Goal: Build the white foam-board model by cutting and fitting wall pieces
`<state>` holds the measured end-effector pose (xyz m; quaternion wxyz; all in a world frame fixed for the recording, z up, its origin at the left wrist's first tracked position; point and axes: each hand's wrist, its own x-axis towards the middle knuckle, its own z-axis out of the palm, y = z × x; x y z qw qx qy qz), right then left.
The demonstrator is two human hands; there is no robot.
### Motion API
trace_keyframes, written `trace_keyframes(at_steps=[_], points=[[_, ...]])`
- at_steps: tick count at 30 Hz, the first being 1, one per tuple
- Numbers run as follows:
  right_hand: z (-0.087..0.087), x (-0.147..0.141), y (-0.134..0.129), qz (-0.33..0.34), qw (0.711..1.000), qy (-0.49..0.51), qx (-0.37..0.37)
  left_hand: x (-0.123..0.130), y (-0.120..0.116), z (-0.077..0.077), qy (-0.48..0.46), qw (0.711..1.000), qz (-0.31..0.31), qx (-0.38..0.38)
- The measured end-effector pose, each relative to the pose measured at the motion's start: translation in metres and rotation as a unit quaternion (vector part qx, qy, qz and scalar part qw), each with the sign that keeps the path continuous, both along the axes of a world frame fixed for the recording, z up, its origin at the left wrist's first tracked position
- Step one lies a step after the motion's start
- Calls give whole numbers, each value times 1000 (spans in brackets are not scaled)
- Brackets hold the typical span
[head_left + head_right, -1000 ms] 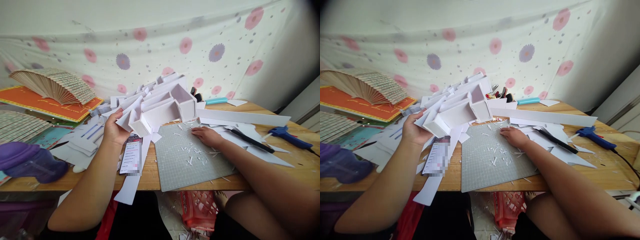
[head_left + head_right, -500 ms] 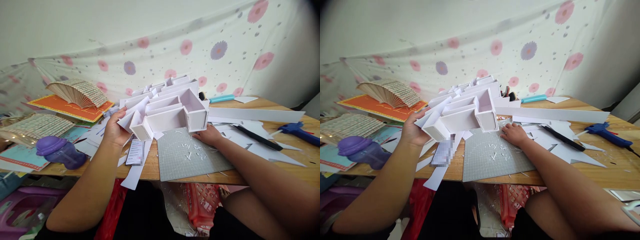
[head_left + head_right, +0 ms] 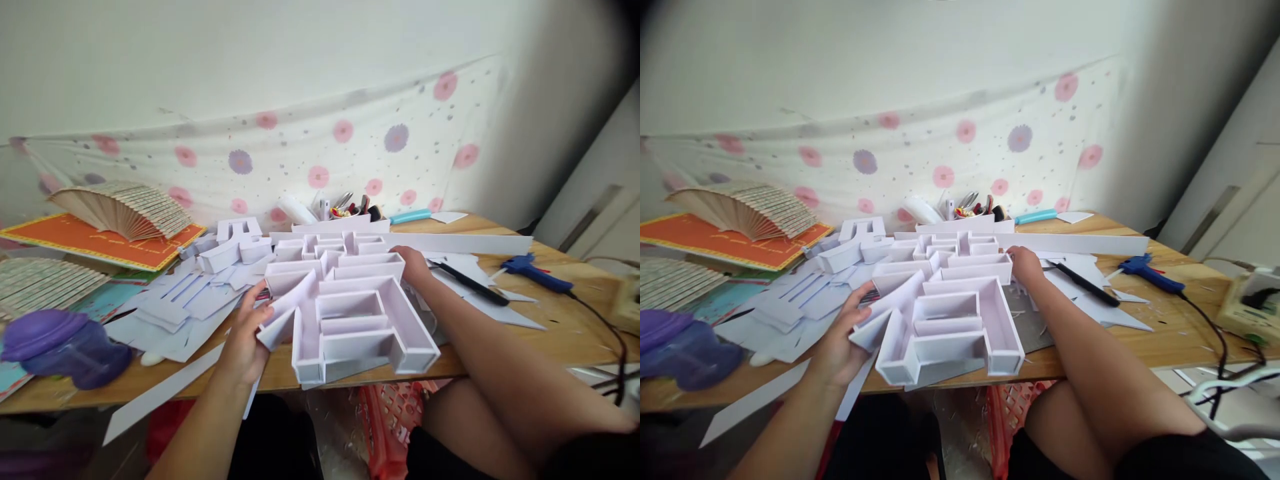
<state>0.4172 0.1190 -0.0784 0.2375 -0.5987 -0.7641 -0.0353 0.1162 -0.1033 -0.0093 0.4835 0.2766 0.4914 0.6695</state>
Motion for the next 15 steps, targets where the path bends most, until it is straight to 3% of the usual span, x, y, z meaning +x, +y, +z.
trace_keyframes(at_steps=[4, 8, 10, 12, 15], points=[[26, 26, 6, -65, 972, 224, 44, 22, -8, -17, 5, 999, -18, -37], [44, 29, -1, -26, 928, 368, 61, 34, -12, -25, 26, 998, -29, -57], [49, 18, -10, 31, 911, 409, 41, 36, -11, -30, 36, 997, -31, -59], [51, 1, -21, 129, 900, 416, 1, 37, -9, -34, 44, 997, -33, -60], [52, -25, -40, 307, 895, 320, -40, 35, -6, -40, 51, 995, -43, -67]])
